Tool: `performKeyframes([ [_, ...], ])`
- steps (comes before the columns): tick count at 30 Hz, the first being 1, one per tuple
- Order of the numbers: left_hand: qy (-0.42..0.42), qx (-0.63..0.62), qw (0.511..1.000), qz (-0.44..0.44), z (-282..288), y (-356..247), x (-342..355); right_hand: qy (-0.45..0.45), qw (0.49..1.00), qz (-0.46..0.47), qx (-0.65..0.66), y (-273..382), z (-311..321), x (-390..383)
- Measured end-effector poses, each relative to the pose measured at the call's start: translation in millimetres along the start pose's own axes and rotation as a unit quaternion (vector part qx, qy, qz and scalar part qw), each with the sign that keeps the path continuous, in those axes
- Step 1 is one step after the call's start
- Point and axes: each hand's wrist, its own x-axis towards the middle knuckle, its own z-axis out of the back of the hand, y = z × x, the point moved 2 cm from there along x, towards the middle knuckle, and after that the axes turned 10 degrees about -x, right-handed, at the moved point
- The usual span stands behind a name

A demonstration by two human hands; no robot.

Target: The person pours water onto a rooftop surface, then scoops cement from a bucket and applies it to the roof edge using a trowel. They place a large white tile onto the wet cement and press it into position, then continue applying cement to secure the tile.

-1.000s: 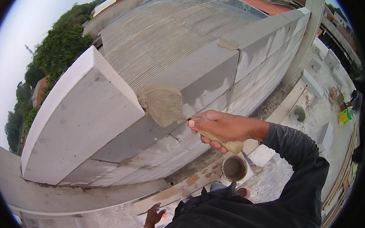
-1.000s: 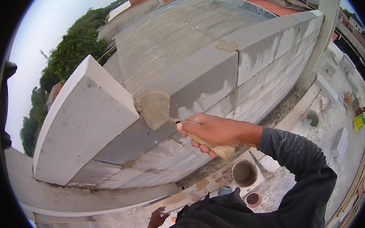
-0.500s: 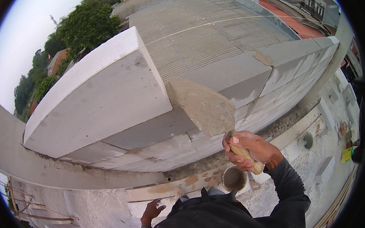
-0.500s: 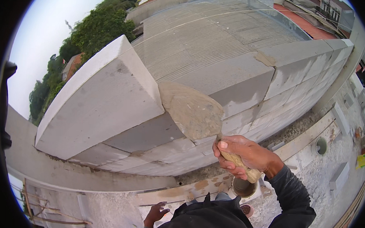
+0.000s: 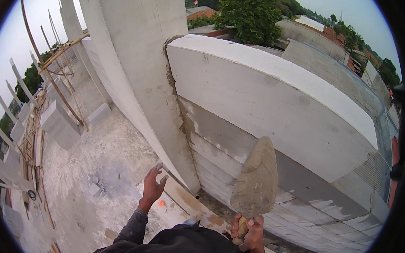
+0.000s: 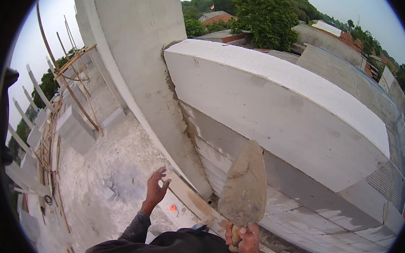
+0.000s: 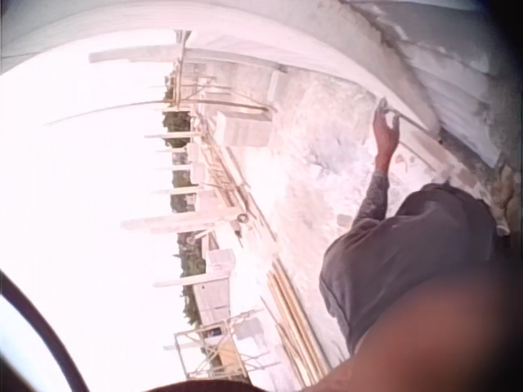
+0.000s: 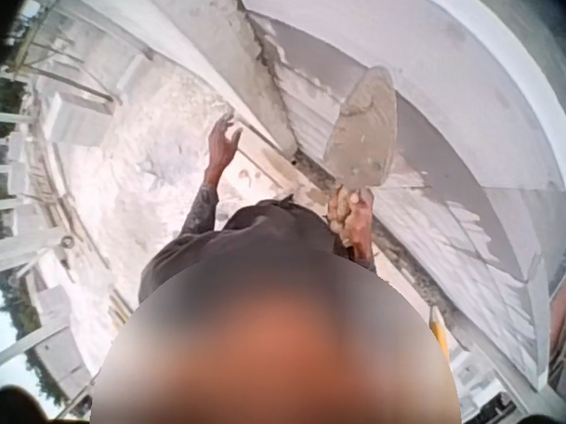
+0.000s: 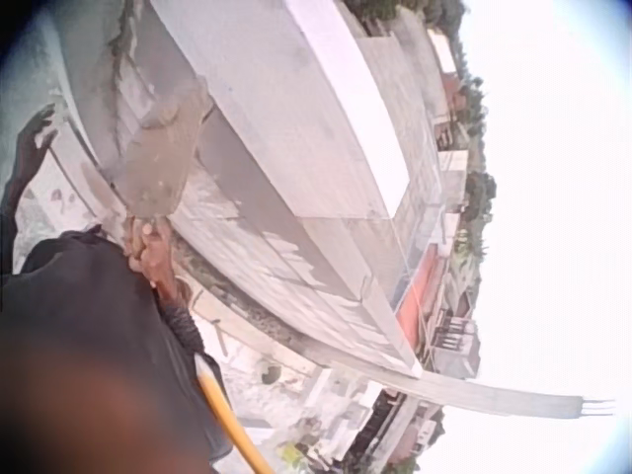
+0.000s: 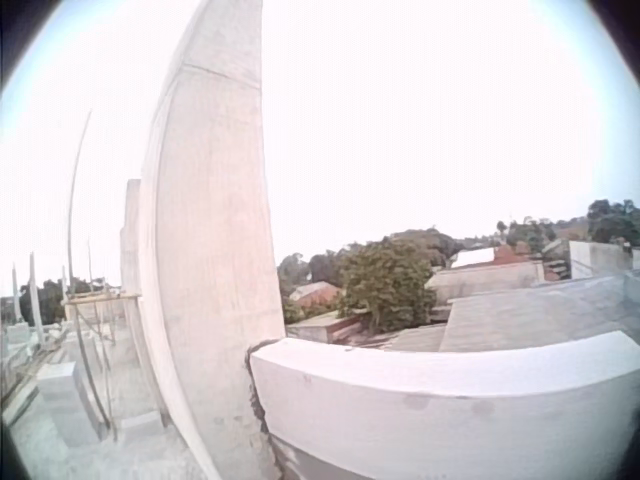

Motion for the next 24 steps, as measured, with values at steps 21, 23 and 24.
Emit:
performKeyframes([
  [21, -0.309, -0.066, 0.867, -0.386, 108, -60, 245, -0.055, 0.859, 0.321, -0.394, -53, -205, 275],
  [23, -0.3, -0.089, 0.866, -0.391, 94, -59, 258, -0.039, 0.883, 0.283, -0.372, -51, -194, 257],
  [24, -0.302, -0.083, 0.869, -0.383, 86, -59, 260, -0.047, 0.885, 0.281, -0.369, -51, -191, 248],
])
